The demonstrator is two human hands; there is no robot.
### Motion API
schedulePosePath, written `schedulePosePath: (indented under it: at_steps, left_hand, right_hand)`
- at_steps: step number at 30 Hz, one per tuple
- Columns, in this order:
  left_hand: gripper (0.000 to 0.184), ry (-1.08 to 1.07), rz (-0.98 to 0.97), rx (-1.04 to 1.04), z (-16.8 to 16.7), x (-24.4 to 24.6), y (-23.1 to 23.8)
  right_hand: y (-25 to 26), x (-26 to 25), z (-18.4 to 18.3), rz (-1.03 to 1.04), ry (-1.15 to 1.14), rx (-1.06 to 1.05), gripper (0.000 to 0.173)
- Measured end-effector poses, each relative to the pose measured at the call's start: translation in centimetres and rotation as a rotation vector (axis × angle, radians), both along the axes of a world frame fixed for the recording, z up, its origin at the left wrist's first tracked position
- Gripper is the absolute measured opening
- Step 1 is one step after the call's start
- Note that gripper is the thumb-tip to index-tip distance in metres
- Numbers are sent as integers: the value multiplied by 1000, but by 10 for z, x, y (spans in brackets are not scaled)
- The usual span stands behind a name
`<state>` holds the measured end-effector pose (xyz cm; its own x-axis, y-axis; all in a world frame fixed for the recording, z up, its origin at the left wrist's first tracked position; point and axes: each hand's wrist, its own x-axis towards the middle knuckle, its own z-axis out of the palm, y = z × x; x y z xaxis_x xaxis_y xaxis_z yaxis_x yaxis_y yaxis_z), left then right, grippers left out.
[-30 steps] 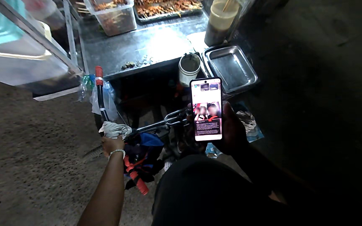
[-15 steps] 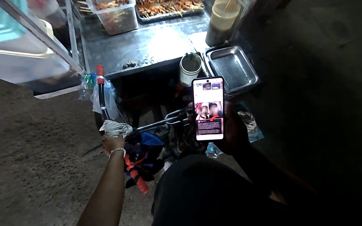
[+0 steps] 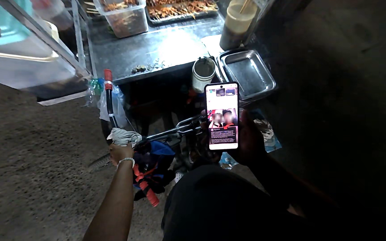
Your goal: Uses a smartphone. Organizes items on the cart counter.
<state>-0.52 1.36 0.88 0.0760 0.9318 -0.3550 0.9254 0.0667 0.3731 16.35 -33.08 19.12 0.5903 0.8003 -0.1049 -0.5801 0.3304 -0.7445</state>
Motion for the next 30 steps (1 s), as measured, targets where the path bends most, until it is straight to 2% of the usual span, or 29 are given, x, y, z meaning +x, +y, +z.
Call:
schedulePosePath:
  at_steps: [6,20,30]
  left_hand:
    - [77,7,-14,-4,0,0,-1]
    - [76,-11,-16,3,1,0,-1]
    - [77,4,-9,-3,-1,0,1]
  right_hand:
    - [0,0,-1,37,-1,21,72]
    - [-1,-1,-1,-6,2,-4,68]
    - [-2,2,-2,36,11,34,69]
